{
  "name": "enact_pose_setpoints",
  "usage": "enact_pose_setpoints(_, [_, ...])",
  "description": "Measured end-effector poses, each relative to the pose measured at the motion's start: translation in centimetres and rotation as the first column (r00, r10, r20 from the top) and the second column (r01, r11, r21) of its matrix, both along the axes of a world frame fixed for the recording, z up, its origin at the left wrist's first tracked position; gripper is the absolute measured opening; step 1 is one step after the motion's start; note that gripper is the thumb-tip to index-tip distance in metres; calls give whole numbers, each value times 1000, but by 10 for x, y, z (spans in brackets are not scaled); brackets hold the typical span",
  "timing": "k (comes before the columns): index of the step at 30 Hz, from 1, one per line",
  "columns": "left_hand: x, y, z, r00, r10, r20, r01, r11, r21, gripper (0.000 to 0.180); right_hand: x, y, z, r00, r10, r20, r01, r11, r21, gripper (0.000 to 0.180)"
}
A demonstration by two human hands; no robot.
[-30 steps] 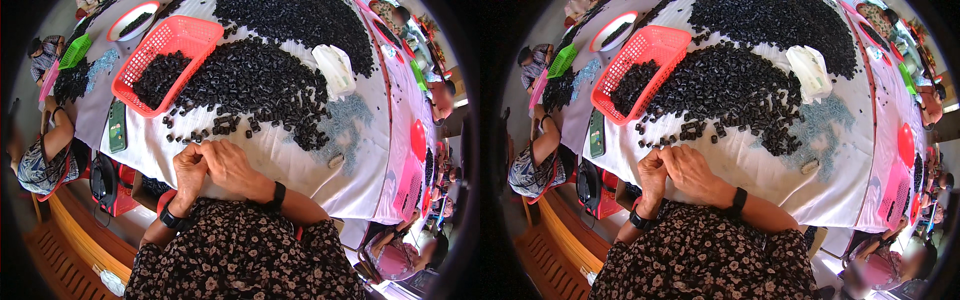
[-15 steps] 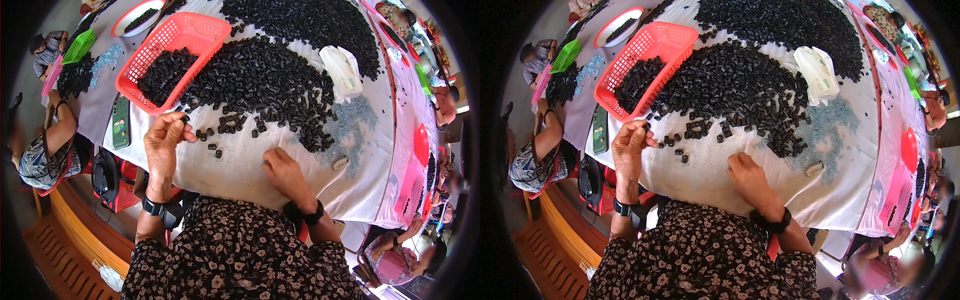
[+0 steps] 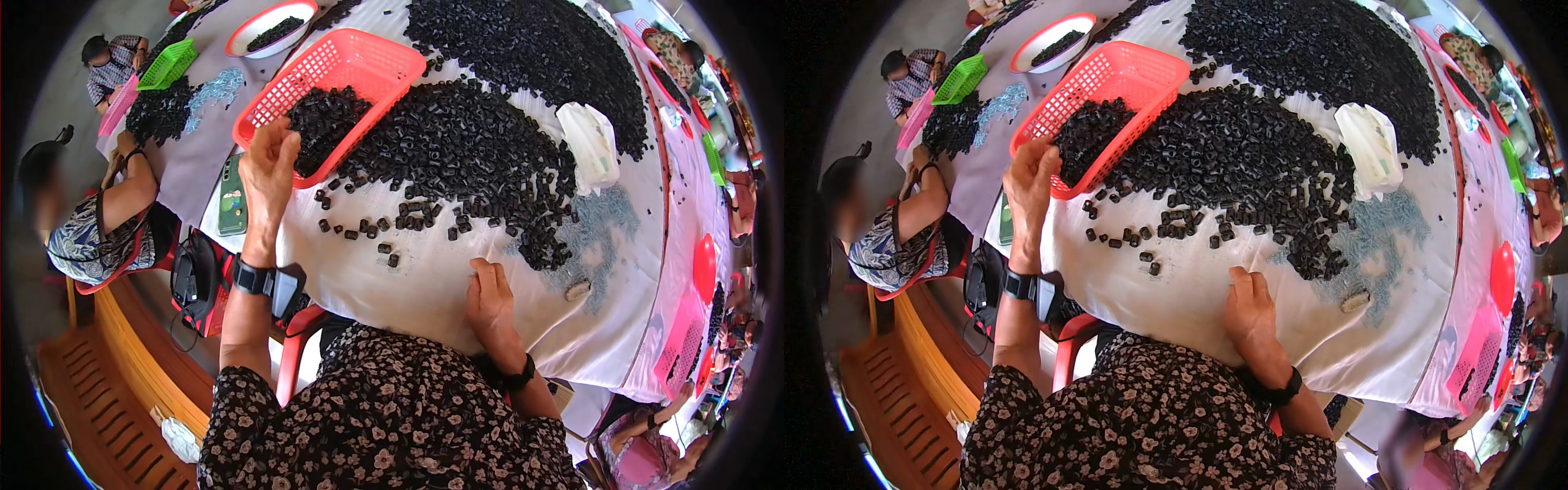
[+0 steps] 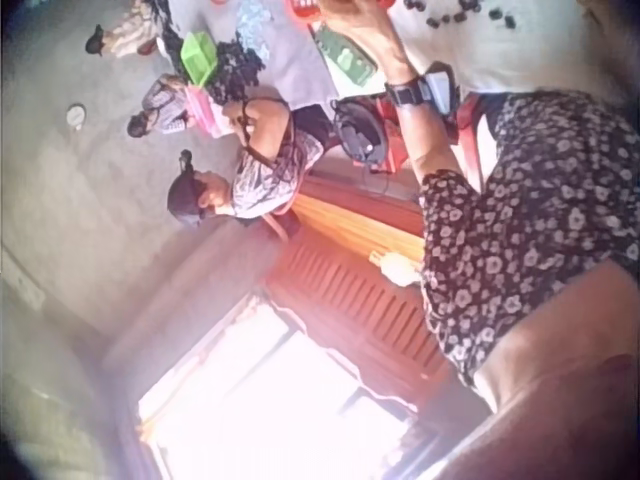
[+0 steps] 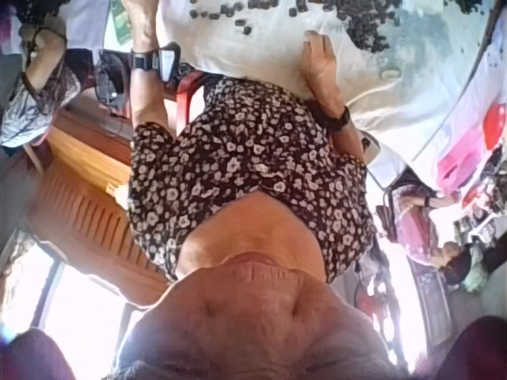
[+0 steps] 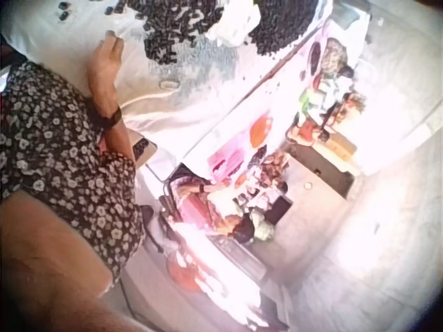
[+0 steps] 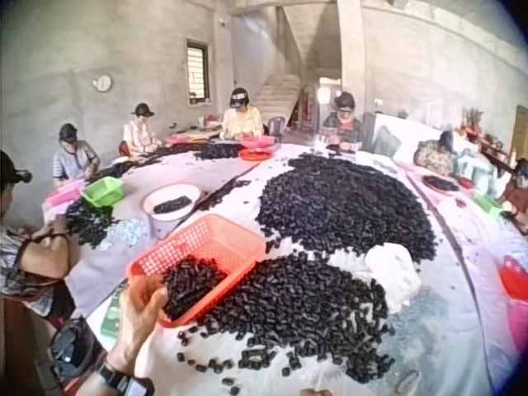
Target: The person picks up black plastic pieces and small metal pins from a table, inserts the pins into the pieces by hand, and sets the assembled units back down. This assembly process is repeated throughout the video as the person works through the components on the table.
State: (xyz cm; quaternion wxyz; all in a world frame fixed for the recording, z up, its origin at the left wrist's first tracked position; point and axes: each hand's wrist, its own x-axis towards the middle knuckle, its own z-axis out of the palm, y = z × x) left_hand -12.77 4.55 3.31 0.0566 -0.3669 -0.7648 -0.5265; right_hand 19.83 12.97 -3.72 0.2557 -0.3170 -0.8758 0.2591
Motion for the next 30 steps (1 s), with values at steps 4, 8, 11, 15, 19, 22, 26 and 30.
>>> enact_pose_setpoints(4, [40, -20, -9, 999, -20, -46, 15, 994, -110, 12, -2, 3, 7, 996, 40, -81, -46, 996, -73, 18])
enact_pose_setpoints(8, [65, -37, -31, 979, -191, 74, 204, 946, -252, 9, -9, 3, 10, 987, 79, -143, -102, 982, -159, 15])
enact_pose_setpoints(11, [75, -43, -42, 977, -200, 68, 211, 940, -267, 9, -13, -1, 11, 985, 99, -140, -121, 980, -157, 14])
enact_pose_setpoints(15, [86, -38, -56, 897, -411, -164, 337, 875, -347, 15, -15, -4, 12, 981, 115, -154, -136, 981, -136, 14])
enact_pose_setpoints(19, [92, -24, -65, 826, -494, -272, 324, 811, -487, 18, -15, -5, 16, 981, 129, -146, -148, 982, -122, 15])
enact_pose_setpoints(22, [95, -16, -67, 828, -496, -261, 319, 800, -508, 14, -15, -6, 17, 978, 143, -151, -161, 981, -111, 17])
enact_pose_setpoints(26, [94, -11, -70, 812, -514, -277, 319, 788, -527, 11, -16, -5, 23, 972, 115, -203, -156, 968, -199, 16])
enact_pose_setpoints(30, [87, -9, -70, 801, -554, -228, 370, 756, -540, 9, -23, -2, 36, 961, 121, -249, -182, 955, -236, 14])
